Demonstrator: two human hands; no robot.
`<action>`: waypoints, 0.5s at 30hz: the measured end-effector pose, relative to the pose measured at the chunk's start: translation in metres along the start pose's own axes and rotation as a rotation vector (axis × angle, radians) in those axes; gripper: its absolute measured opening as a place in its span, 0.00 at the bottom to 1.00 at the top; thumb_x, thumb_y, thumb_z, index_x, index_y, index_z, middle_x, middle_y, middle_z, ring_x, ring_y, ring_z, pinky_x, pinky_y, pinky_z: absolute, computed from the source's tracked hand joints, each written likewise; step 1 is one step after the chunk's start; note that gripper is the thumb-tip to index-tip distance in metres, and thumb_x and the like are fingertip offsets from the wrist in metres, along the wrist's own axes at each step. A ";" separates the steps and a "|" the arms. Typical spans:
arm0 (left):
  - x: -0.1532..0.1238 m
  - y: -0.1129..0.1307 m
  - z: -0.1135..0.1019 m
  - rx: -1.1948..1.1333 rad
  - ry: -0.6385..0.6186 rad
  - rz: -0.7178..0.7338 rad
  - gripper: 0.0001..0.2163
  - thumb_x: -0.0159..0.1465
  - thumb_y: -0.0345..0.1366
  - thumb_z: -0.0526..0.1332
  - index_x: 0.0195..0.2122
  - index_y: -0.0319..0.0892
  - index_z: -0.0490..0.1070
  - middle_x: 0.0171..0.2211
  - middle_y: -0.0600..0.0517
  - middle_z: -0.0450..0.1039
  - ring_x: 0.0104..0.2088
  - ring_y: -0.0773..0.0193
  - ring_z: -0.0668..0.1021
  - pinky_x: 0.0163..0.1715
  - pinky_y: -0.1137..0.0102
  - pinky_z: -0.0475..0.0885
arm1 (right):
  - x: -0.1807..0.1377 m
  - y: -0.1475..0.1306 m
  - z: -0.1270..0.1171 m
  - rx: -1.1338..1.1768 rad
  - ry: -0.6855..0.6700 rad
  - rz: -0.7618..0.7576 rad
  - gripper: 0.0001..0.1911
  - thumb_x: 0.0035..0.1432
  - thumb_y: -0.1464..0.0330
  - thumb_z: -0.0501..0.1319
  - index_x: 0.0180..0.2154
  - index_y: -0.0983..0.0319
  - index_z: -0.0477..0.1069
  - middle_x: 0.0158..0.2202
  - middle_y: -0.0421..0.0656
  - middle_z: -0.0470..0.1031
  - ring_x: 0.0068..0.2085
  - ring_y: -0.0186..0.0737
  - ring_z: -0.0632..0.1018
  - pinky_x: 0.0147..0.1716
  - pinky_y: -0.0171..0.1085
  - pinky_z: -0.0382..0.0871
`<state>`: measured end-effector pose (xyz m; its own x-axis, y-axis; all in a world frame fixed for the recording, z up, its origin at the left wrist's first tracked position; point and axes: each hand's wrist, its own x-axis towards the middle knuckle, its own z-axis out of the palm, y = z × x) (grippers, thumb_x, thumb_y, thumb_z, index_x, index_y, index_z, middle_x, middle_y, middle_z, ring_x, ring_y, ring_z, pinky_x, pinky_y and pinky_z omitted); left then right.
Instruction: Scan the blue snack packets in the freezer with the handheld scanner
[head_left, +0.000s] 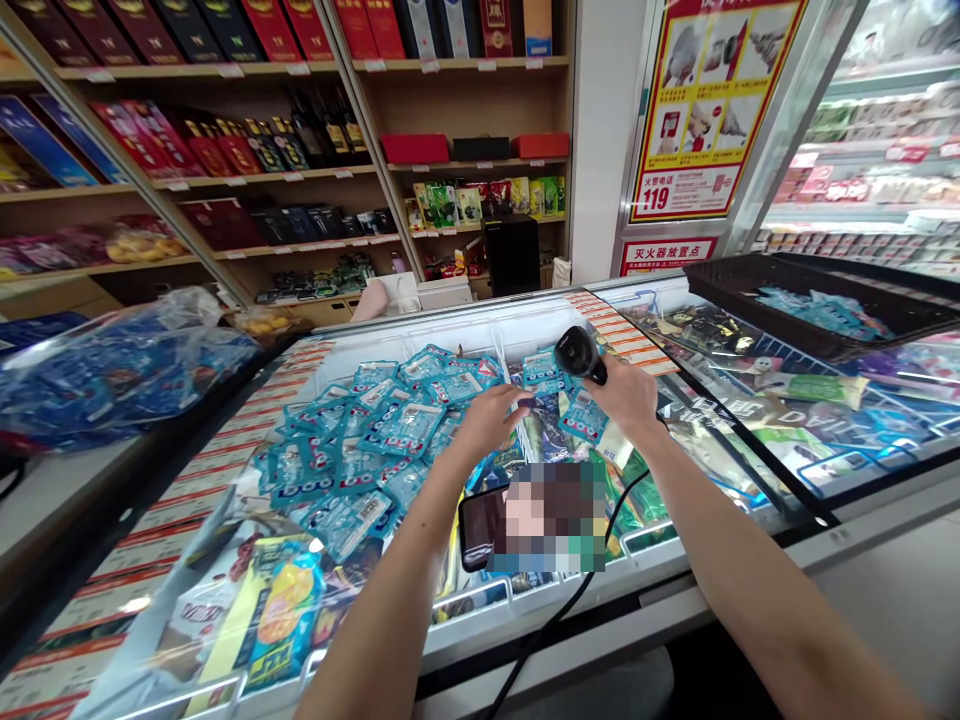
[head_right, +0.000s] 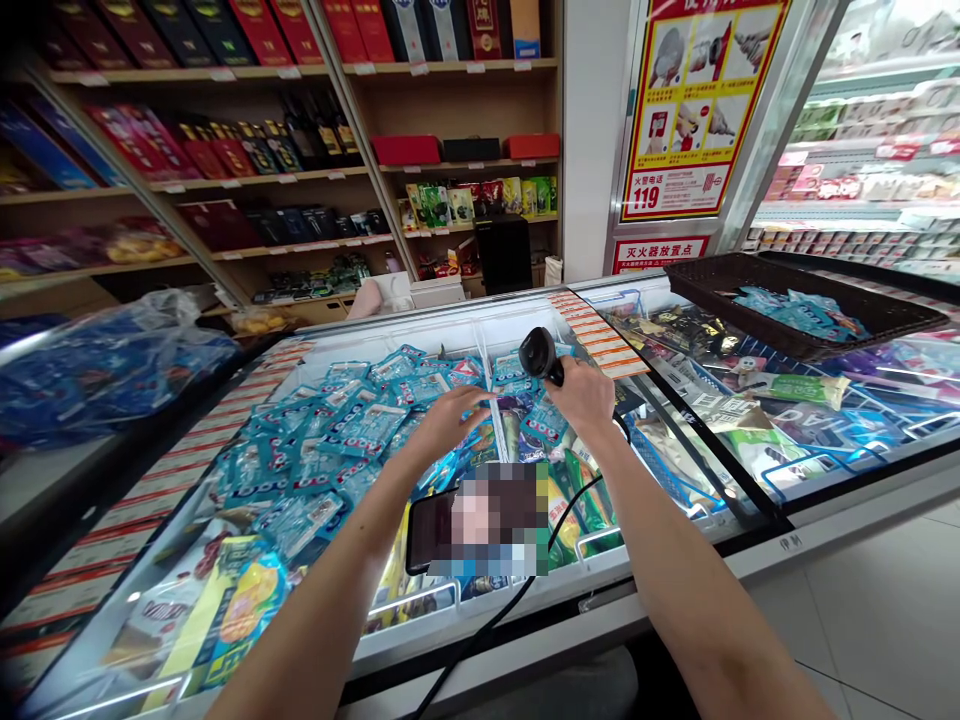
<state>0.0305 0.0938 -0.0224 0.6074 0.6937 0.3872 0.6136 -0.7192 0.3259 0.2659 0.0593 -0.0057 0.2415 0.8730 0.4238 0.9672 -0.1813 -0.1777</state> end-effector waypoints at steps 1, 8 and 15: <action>0.001 0.006 0.001 -0.059 -0.060 0.075 0.16 0.66 0.39 0.50 0.52 0.50 0.69 0.51 0.49 0.71 0.52 0.58 0.71 0.52 0.61 0.64 | 0.001 0.001 0.000 0.002 0.003 0.012 0.18 0.56 0.56 0.55 0.44 0.59 0.70 0.35 0.46 0.77 0.38 0.46 0.77 0.33 0.37 0.62; 0.003 0.035 0.010 -0.039 -0.296 0.177 0.18 0.67 0.45 0.46 0.54 0.56 0.66 0.59 0.56 0.63 0.59 0.62 0.66 0.58 0.62 0.58 | 0.001 0.003 -0.003 0.027 0.006 0.038 0.21 0.57 0.56 0.55 0.48 0.59 0.69 0.37 0.47 0.77 0.38 0.47 0.76 0.34 0.38 0.62; 0.001 0.022 0.004 -0.024 -0.075 0.041 0.19 0.65 0.49 0.48 0.38 0.48 0.76 0.43 0.50 0.77 0.46 0.58 0.76 0.46 0.65 0.68 | 0.001 0.002 -0.002 0.021 0.017 0.046 0.19 0.57 0.55 0.54 0.45 0.59 0.71 0.35 0.47 0.77 0.38 0.46 0.76 0.34 0.37 0.62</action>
<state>0.0466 0.0789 -0.0186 0.6685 0.6637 0.3356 0.5756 -0.7475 0.3316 0.2685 0.0590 -0.0035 0.2866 0.8563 0.4297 0.9534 -0.2111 -0.2154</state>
